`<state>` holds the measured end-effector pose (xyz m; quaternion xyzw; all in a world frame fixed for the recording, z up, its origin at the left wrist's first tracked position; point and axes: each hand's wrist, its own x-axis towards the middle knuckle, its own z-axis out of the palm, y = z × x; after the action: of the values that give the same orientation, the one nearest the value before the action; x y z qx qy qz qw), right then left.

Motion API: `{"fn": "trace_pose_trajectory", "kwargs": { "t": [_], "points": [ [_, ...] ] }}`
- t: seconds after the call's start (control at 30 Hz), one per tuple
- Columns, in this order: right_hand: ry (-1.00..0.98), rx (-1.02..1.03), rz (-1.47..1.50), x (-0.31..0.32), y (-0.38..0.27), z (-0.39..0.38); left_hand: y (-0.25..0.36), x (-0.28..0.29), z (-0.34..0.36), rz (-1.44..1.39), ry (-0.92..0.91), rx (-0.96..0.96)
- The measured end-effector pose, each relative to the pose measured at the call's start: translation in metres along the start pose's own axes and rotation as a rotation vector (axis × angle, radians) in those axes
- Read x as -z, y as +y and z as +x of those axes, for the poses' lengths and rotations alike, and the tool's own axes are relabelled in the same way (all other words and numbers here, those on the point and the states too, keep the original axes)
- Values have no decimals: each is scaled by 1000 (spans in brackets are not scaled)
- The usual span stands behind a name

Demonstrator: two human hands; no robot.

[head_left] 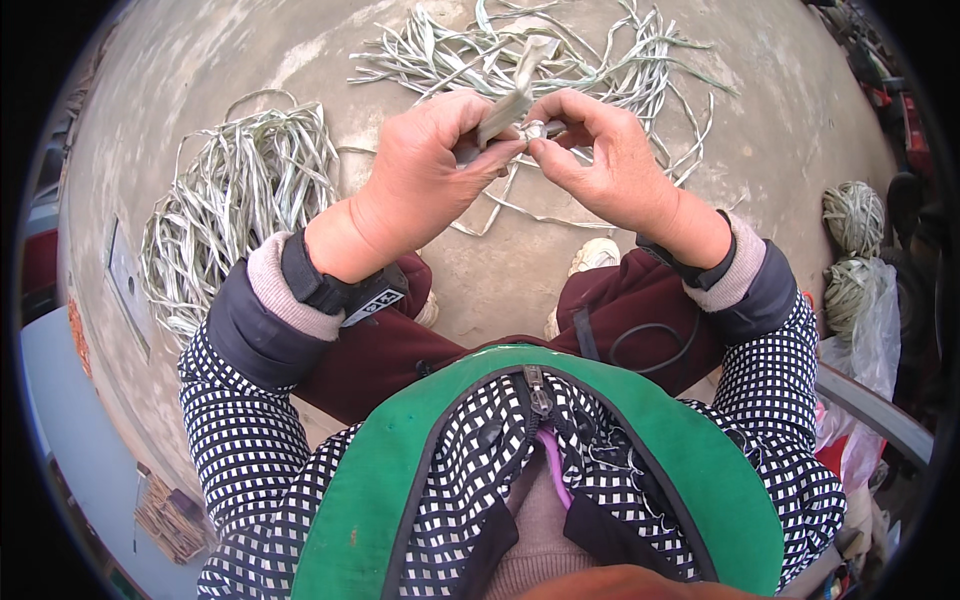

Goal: The person sits on the floor and repeatedly picks up individual white cables, straightens them, and places them into a separate pile. The person handles each cable one at a time, organizing them into a growing stack.

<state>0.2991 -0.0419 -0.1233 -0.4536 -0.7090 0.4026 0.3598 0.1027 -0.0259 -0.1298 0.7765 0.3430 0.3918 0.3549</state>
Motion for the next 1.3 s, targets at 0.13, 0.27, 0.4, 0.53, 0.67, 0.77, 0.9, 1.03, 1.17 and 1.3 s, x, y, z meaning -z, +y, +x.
{"fn": "trace_pose_trajectory", "kwargs": {
  "t": [0.13,0.27,0.4,0.53,0.67,0.77,0.9,1.03,1.17,1.3],
  "points": [
    [8,-40,-28,-3,-4,-3,3,-1,1,89,-26,-180],
    [59,12,-157,-9,-4,-1,6,-2,4,137,-45,-239],
    [65,28,-206,-9,-1,-1,11,1,5,161,-75,-249],
    [-3,-13,-116,-3,9,5,16,8,4,75,-68,-142],
    [73,-159,77,8,12,9,12,17,5,5,-43,-96],
    [176,71,-54,9,7,3,7,13,3,174,-81,-141],
    [28,60,-146,4,2,4,4,7,3,259,-36,-260],
    [-73,-219,70,0,7,8,4,4,2,229,-68,-287],
    [-204,-295,169,-7,13,9,2,0,2,203,-108,-315],
    [-196,-178,102,-6,14,9,4,-5,2,151,-118,-221]
  ]
}}
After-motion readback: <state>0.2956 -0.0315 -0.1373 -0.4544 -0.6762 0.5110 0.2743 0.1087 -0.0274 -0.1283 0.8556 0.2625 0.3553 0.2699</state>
